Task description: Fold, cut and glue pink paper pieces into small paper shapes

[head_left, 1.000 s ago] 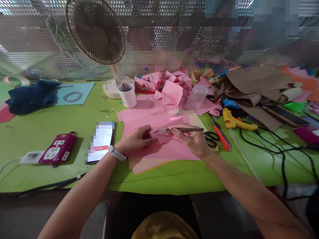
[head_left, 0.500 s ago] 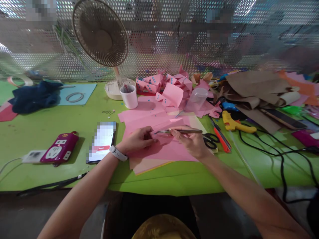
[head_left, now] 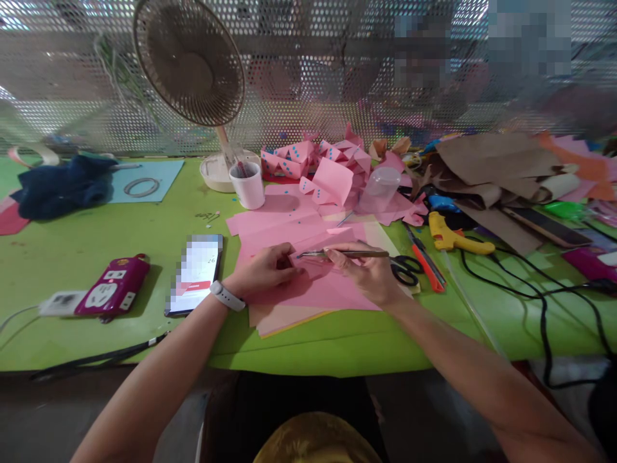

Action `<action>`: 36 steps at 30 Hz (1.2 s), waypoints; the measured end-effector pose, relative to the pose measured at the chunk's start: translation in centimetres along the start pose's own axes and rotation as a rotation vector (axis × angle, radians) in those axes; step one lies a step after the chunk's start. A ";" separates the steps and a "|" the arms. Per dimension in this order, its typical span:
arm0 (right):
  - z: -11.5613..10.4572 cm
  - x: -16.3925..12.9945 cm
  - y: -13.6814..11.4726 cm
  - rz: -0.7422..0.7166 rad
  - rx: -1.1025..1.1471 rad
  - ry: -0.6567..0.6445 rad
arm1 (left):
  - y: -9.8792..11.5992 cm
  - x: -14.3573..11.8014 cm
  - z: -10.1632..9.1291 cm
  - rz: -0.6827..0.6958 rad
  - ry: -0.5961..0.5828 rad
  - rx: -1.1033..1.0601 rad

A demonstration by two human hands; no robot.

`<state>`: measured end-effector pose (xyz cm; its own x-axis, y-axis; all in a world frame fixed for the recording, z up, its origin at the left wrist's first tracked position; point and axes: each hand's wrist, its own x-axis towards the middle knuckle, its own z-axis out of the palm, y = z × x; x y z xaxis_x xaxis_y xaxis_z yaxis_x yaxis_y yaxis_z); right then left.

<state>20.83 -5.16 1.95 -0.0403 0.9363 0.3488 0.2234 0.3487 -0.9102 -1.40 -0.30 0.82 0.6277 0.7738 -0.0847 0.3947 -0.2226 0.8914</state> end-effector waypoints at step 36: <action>-0.1 0.1 -0.1 0.024 0.042 -0.018 | -0.7 0.0 -0.1 0.049 0.029 0.039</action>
<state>20.87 -5.13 2.12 -0.0533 0.9448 0.3234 0.1836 0.3276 -0.9268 -1.76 -0.11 0.29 0.6272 0.7783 -0.0281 0.3901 -0.2827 0.8763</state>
